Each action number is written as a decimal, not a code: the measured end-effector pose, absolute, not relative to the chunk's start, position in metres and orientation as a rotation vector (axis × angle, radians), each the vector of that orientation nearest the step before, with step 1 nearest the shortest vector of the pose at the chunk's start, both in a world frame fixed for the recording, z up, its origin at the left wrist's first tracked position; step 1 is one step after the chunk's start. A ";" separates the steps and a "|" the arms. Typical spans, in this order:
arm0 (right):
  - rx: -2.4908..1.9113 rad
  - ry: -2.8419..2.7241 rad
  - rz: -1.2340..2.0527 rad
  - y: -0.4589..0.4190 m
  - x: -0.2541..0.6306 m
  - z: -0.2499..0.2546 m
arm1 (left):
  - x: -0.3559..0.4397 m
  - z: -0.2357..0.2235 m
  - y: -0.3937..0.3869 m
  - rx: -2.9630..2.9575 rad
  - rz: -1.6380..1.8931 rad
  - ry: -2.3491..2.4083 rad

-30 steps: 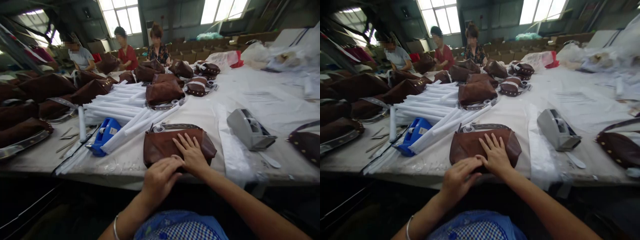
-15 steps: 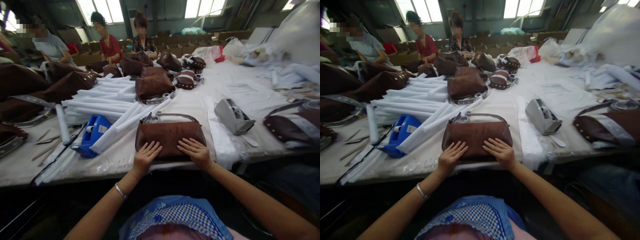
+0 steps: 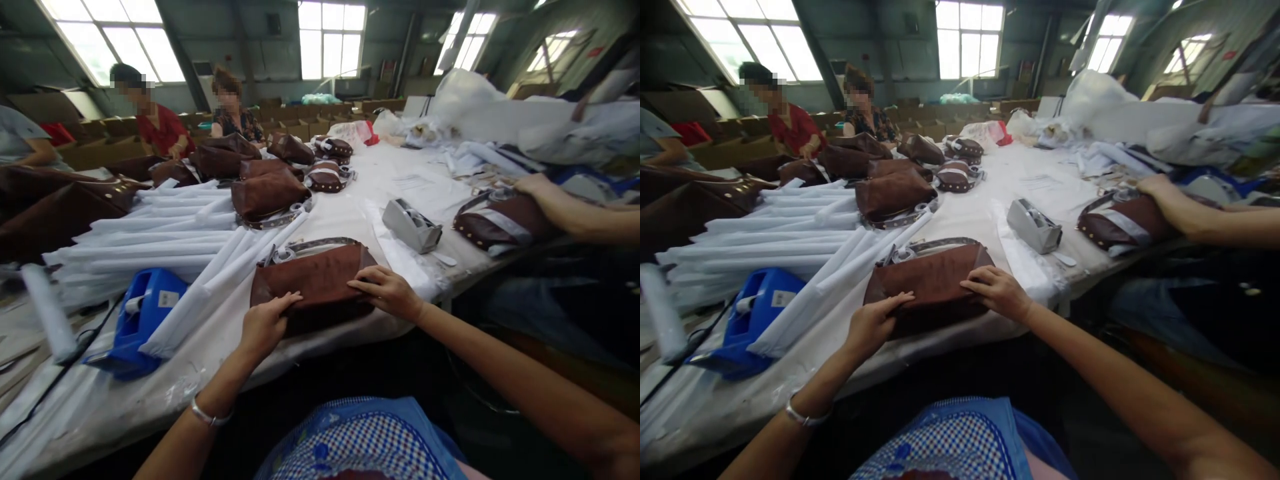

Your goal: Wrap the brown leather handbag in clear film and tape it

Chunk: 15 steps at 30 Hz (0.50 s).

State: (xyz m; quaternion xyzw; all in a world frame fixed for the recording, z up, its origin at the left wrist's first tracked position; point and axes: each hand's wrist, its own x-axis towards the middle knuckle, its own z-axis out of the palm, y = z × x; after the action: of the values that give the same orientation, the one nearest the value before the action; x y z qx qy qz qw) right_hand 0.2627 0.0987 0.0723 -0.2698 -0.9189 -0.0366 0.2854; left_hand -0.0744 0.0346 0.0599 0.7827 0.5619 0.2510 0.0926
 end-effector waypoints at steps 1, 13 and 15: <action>-0.756 -2.442 -0.069 0.098 0.261 0.070 | -0.074 0.063 0.036 2.334 0.738 1.677; -0.918 -2.489 0.098 0.122 0.257 0.088 | -0.041 0.070 0.055 2.937 0.581 1.624; -0.858 -2.525 -0.096 0.108 0.254 0.084 | -0.047 0.061 0.058 2.967 0.654 1.594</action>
State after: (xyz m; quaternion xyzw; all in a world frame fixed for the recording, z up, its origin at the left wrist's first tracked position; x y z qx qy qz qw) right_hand 0.2542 0.1083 0.0835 -0.3125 -0.9199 -0.0350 0.2342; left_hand -0.0466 0.0582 0.0615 0.8558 0.4596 0.1887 -0.1444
